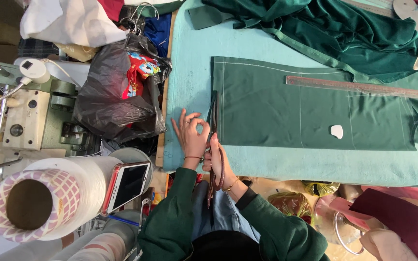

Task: Marking and cutting green velvet fabric using a ruler, chalk, and scissors

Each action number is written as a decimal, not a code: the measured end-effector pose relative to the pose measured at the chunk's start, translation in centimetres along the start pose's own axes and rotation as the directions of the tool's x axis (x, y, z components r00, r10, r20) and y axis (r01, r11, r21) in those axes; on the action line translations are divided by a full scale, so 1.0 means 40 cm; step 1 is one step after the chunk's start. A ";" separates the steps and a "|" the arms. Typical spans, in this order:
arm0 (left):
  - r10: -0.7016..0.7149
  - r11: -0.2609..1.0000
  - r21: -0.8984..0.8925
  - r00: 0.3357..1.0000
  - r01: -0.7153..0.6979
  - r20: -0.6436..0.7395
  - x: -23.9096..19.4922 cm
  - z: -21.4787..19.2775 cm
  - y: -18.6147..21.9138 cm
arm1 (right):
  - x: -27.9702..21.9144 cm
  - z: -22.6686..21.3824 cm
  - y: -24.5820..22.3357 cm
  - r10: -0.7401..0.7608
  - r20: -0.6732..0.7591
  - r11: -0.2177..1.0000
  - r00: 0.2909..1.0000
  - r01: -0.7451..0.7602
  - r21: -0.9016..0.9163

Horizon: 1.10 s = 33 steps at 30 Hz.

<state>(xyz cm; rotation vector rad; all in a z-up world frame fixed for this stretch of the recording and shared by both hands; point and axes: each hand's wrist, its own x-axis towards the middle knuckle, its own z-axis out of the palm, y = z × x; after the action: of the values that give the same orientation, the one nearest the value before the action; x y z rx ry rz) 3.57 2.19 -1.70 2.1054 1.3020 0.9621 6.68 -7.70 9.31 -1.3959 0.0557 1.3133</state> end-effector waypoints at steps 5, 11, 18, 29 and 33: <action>-0.003 1.000 -0.024 1.000 0.003 -0.014 -0.001 0.010 -0.013 | 0.039 0.007 -0.013 -0.022 0.011 0.999 1.000 0.022 -0.026; 0.017 0.999 -0.037 0.999 -0.019 -0.036 -0.004 0.018 -0.023 | 0.076 0.012 -0.053 -0.006 0.016 1.000 1.000 0.006 -0.025; -0.011 0.997 -0.075 0.999 0.008 -0.031 0.002 0.003 -0.020 | 0.110 -0.007 -0.031 0.020 0.016 1.000 1.000 -0.020 0.012; -0.033 0.995 -0.094 0.999 0.030 -0.027 0.003 -0.003 -0.012 | 0.173 -0.009 -0.110 0.029 -0.021 0.997 0.999 -0.030 -0.075; -0.027 0.995 -0.100 0.999 0.024 -0.030 0.003 -0.005 -0.007 | 0.193 -0.018 -0.110 0.036 -0.024 0.997 0.999 -0.037 -0.062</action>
<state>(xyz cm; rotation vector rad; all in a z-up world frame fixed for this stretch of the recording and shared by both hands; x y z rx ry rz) 3.28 2.42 -1.74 2.0017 1.2658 1.0317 12.95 -1.95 6.63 -1.4695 0.0563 1.3389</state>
